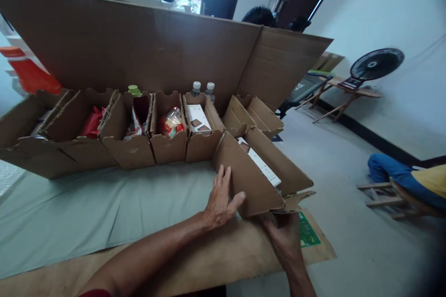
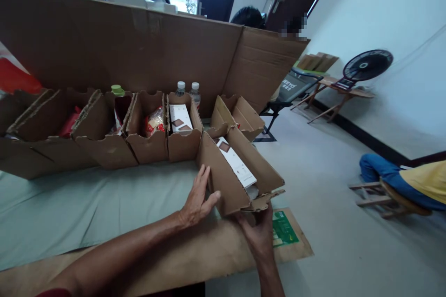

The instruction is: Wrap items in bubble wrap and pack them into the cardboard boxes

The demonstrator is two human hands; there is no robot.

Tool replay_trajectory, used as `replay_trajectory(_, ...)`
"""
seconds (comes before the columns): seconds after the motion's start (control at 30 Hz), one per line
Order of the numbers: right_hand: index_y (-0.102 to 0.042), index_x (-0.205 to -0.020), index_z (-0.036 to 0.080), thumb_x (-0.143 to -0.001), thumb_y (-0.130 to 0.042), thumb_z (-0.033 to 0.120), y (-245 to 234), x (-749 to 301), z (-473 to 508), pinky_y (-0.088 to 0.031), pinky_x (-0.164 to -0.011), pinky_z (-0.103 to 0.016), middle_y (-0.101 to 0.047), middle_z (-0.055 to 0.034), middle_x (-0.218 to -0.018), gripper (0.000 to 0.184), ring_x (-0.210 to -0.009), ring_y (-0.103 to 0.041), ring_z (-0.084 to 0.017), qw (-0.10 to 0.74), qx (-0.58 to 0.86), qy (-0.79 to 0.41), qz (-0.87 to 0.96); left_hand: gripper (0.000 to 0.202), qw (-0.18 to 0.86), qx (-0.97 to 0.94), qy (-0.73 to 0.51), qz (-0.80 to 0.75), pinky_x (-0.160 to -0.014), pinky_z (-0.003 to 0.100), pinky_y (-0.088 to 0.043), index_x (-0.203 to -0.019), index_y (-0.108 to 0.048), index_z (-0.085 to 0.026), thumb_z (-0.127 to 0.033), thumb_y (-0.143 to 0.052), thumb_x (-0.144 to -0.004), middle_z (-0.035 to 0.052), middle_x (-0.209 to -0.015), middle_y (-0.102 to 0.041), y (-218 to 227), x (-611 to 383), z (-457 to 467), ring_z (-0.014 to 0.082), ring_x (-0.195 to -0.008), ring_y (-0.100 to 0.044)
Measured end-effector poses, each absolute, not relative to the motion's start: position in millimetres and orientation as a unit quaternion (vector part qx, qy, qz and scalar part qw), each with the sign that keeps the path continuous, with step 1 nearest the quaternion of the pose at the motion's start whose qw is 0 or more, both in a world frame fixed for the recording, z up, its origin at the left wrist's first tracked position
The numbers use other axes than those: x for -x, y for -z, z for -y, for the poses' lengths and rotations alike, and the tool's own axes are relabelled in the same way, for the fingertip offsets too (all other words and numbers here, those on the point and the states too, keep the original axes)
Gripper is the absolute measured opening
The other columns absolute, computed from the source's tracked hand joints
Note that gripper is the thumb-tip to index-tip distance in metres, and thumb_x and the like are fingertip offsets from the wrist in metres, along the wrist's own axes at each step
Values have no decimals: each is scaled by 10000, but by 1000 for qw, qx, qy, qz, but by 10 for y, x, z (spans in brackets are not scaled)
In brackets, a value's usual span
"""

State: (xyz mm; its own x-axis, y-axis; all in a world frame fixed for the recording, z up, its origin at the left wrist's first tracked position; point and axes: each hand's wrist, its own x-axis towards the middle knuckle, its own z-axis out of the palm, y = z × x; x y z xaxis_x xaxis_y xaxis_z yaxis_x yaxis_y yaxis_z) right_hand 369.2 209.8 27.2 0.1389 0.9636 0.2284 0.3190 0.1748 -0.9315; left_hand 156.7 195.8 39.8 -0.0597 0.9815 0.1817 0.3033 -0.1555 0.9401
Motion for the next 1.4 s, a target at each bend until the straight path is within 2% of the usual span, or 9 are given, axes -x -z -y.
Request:
replay_trajectory(0.13,-430,-1477,255,-599,-909,461,-225,-3591,-2093,-595,-920,-474,-638,-146,-1360,1021,-1081,-691,-294,517,574,-336,539,831,357,-583,-491,-540,-1311,530,-127,-1633,-208,-93,-534,-482,-984,212,-1734,-106,-353,-1636,-2018,316,-1621,-71)
replay_trajectory(0.4,-413,-1463,199,-665,-848,494,-274,-3202,-2301,-609,-811,-408,-600,-186,-1354,956,-1193,-624,-317,511,576,-240,591,824,390,-552,-497,-545,-1324,475,-100,-1625,-241,-74,-556,-435,-984,188,-1731,-151,-296,-1506,-2062,280,-1620,-107)
replay_trajectory(0.6,-402,-1444,117,-721,-755,467,-366,-2481,-3111,-441,-1095,-555,-565,-262,-1405,877,-1293,-556,-374,458,601,-151,637,743,434,-523,-472,-561,-1289,525,-241,-1580,-356,-91,-534,-418,-987,208,-1657,-364,-243,-1321,-2004,316,-1544,-352)
replay_trajectory(0.8,-463,-1412,101,-824,-636,412,-458,-2314,-3196,-361,-1103,-652,-541,-284,-1412,688,-1358,-477,-418,456,594,-129,651,557,451,-583,-438,-515,-1218,551,-379,-1477,-530,-191,-441,-539,-980,163,-1529,-554,-200,-1091,-1548,309,-1421,-522)
replay_trajectory(0.93,-586,-1306,177,-897,-556,377,-654,-2355,-2875,-486,-1022,-502,-664,-174,-1256,456,-1093,-649,-292,457,516,-135,712,503,468,-594,-429,-493,-1227,545,-367,-1443,-574,-217,-373,-573,-964,147,-1550,-535,-134,-989,-1275,303,-1450,-492)
replay_trajectory(1.03,-531,-1429,207,-949,-519,322,-976,-2133,-2832,-545,-840,-342,-733,-72,-1035,494,-783,-675,-184,410,435,-176,782,479,473,-597,-430,-485,-1220,531,-376,-1392,-622,-210,-347,-592,-934,151,-1547,-537,-114,-976,-1218,305,-1454,-488)
replay_trajectory(1.1,-515,-1466,246,-927,-542,275,-1200,-1896,-2913,-526,-770,-303,-745,-20,-923,540,-727,-673,-175,341,419,-165,825,463,478,-595,-426,-486,-1209,525,-388,-1344,-660,-197,-329,-610,-904,161,-1540,-542,-138,-975,-1223,315,-1444,-499)
replay_trajectory(1.23,-721,-1110,241,-861,-556,203,-1499,-1589,-3025,-475,-678,-308,-740,-26,-770,301,-708,-687,-227,258,443,-108,852,412,469,-577,-436,-506,-1141,498,-467,-1244,-716,-186,-271,-620,-853,164,-1408,-647,-239,-906,-1161,312,-1321,-610)
replay_trajectory(1.4,-708,-898,250,-830,-541,197,-1592,-2174,-2528,-477,-671,-308,-747,-20,-774,187,-683,-676,-209,283,409,-106,861,318,416,-535,-474,-563,-1083,498,-523,-1141,-756,-229,-290,-594,-874,132,-1352,-687,-351,-626,-831,315,-1278,-640)
